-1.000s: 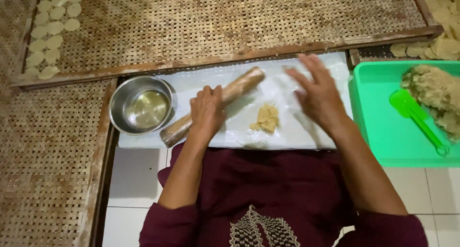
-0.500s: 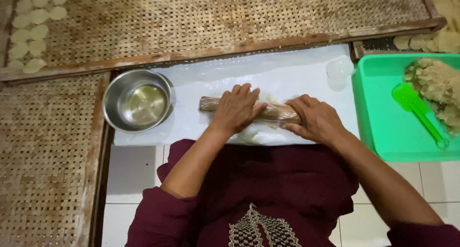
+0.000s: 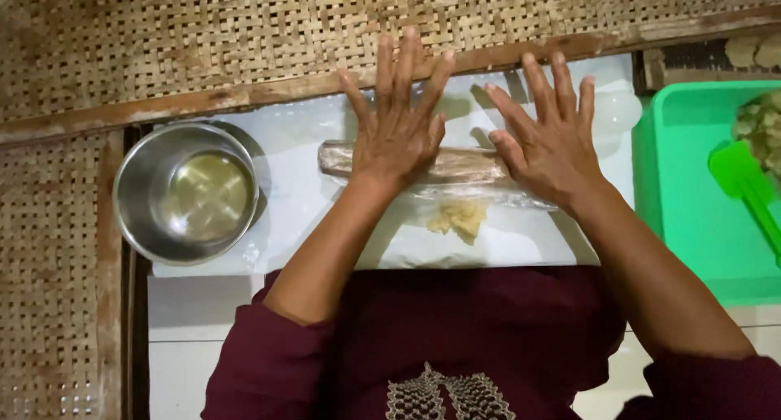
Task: Flattening dough with a rolling pin and cutting out small circular pieces to place on a drying rack.
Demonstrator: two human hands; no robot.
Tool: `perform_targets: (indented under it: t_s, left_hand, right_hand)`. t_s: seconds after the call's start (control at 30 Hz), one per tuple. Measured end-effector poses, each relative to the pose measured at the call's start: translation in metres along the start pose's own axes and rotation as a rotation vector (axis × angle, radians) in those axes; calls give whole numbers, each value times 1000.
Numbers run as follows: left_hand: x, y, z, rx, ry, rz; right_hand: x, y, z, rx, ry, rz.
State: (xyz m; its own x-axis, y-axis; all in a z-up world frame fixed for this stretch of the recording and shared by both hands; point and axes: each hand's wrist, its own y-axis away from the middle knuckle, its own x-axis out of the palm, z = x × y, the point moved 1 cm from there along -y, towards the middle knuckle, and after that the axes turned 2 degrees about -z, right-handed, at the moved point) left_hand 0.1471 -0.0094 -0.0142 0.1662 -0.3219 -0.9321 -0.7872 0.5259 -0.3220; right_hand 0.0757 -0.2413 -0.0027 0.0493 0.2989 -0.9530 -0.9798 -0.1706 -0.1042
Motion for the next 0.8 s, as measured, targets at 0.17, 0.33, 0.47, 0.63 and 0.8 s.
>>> perform_targets:
  t_s: [0.17, 0.33, 0.47, 0.63, 0.8]
  left_hand:
    - [1, 1, 4, -25, -47, -40]
    - [-21, 17, -16, -81, 23, 165]
    - [-27, 45, -27, -74, -1, 167]
    - [-38, 86, -47, -74, -25, 256]
    - [-52, 90, -37, 17, 50, 311]
  right_hand:
    - [10, -9, -6, 32, -45, 53]
    - [1, 16, 15, 65, -18, 58]
    - [-4, 42, 32, 76, 48, -29]
    - [-5, 78, 41, -19, -14, -81]
    - [-25, 76, 34, -142, 25, -3]
